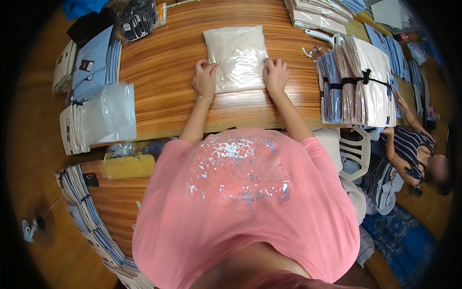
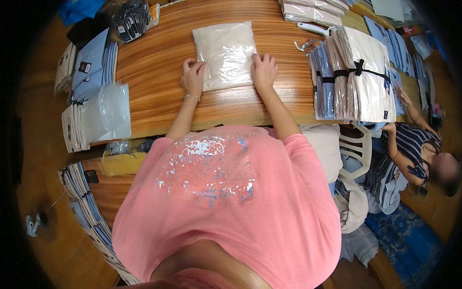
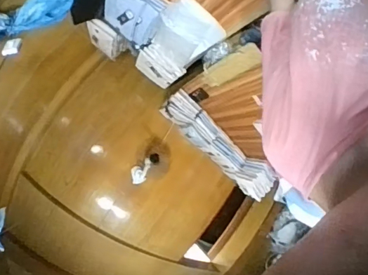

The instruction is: The person packages garments by placing a folded light-colored shirt into a clear plastic bag, seals the bag by hand, and then ties a black ribbon around a stack of similar packaged shirts.

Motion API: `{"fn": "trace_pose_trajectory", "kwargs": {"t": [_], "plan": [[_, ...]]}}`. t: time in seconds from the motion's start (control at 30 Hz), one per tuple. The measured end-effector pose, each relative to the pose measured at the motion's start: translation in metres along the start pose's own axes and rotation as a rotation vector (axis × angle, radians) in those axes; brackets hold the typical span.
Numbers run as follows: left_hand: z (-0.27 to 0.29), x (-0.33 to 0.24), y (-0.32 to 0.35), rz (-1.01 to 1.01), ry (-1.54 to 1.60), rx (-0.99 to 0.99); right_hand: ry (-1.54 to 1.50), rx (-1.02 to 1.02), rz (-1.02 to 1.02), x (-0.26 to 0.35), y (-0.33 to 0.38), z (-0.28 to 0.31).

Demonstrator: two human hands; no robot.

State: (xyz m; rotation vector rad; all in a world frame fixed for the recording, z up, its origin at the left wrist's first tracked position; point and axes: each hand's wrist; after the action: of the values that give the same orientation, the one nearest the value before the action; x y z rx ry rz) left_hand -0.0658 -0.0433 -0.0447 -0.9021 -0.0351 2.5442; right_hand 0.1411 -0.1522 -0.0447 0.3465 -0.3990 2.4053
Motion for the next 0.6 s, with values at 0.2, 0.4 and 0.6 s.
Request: {"fn": "trace_pose_trajectory", "kwargs": {"t": [0.2, 0.4, 0.6], "plan": [[-0.003, 0.015, 0.019, -0.121, -0.313, 0.057, 0.068, -0.075, 0.017, -0.018, 0.009, -0.012], [-0.011, 0.025, 0.027, -0.081, -0.368, 0.130, 0.168, 0.076, -0.004, -0.028, 0.011, -0.020], [-0.014, 0.025, 0.023, -0.060, -0.438, 0.129, 0.204, 0.077, -0.018, -0.025, 0.009, -0.022]]}}
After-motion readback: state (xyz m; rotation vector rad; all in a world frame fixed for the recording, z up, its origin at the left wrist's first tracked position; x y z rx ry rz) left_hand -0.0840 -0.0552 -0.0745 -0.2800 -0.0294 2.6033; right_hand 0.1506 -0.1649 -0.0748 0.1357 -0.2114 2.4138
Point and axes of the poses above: each hand's wrist, its own y-axis away from the middle knuckle, its own z-axis out of the back of the hand, x = y × z, and after that the axes turned 5 degrees about -z, right-handed
